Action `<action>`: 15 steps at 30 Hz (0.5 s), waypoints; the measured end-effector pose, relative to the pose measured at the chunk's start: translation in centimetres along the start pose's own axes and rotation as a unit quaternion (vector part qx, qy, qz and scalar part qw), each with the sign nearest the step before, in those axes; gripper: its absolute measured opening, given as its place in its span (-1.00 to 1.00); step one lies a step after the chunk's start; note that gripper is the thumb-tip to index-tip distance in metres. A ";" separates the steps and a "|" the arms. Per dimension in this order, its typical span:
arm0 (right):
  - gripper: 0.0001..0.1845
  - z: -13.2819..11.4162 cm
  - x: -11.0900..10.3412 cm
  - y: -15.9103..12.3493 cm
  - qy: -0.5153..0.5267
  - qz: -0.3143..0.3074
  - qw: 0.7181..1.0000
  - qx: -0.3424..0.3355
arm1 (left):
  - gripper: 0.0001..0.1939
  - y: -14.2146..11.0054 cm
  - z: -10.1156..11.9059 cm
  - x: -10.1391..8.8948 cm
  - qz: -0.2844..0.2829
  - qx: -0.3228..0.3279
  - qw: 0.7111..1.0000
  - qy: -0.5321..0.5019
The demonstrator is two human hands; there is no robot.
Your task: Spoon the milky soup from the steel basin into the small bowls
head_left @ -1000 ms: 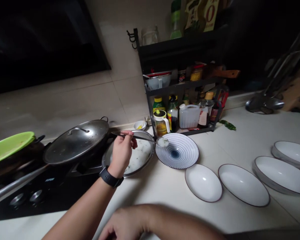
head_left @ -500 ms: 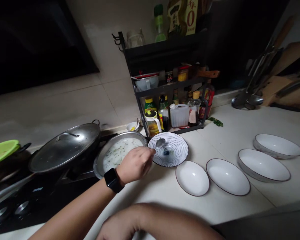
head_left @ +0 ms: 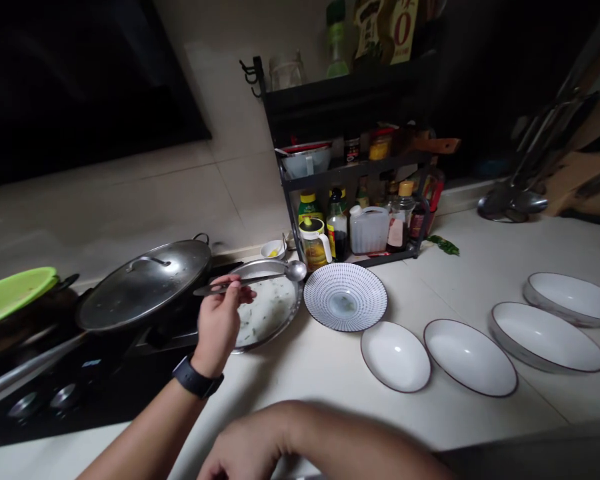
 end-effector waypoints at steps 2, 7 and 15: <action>-0.71 -0.1 0.2 -0.3 -0.001 -0.003 1.000 0.011 | -0.62 0.2 0.0 -2.6 0.031 0.009 0.999 0.022; -0.70 -0.7 0.4 -1.0 0.010 0.010 1.000 0.017 | -0.61 -0.9 -0.4 -6.3 0.039 0.039 0.982 0.181; -0.69 0.5 0.7 -0.8 0.025 0.017 0.999 0.018 | -0.64 -2.4 -0.9 -5.8 -0.020 0.053 0.961 0.271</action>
Point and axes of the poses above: each hand's wrist, its own y-axis towards the middle knuckle, its own x-axis out of the palm, z = x × y, the point moved 7 cm from there along y, towards the middle knuckle, and after that the axes turned 5 degrees about -y, right-handed, at the moved point
